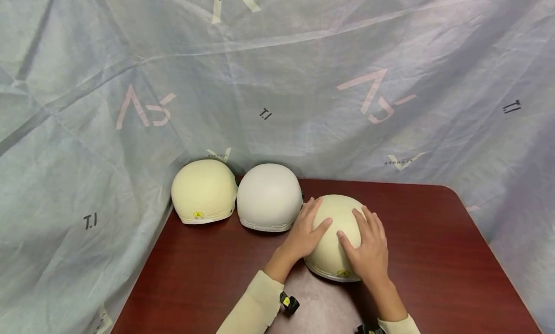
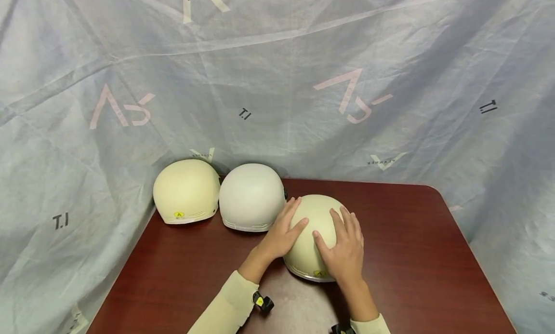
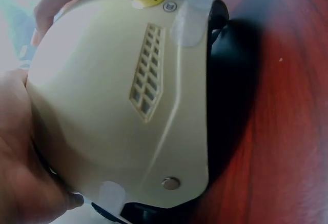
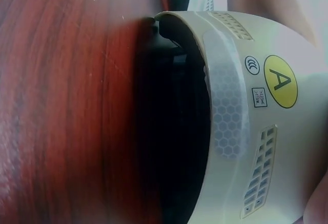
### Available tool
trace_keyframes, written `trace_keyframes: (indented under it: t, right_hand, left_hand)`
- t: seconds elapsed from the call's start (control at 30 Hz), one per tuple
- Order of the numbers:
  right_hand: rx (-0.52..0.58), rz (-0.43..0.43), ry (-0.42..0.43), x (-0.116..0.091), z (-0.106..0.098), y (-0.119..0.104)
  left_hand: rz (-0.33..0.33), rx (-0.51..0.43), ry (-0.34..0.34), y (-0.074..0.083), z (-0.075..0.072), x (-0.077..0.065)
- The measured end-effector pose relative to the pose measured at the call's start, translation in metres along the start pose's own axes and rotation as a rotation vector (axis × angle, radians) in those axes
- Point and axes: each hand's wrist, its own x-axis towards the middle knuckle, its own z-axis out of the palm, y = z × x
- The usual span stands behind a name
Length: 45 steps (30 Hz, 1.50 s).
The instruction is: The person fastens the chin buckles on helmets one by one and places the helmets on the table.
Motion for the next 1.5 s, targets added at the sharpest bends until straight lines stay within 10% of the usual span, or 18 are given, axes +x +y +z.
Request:
trace_keyframes:
  t: [0.3, 0.63, 1.5]
  right_hand:
    - [0.04, 0.043, -0.006, -0.005, -0.004, -0.002]
    - [0.002, 0.285, -0.134, -0.003, -0.007, -0.012]
    - [0.2, 0.336, -0.062, -0.011, -0.027, -0.005]
  left_hand:
    - [-0.014, -0.049, 0.032, -0.002, 0.008, -0.005]
    - [-0.061, -0.051, 0.055, 0.0, 0.008, -0.007]
    - [0.037, 0.145, 0.108, 0.044, 0.011, -0.022]
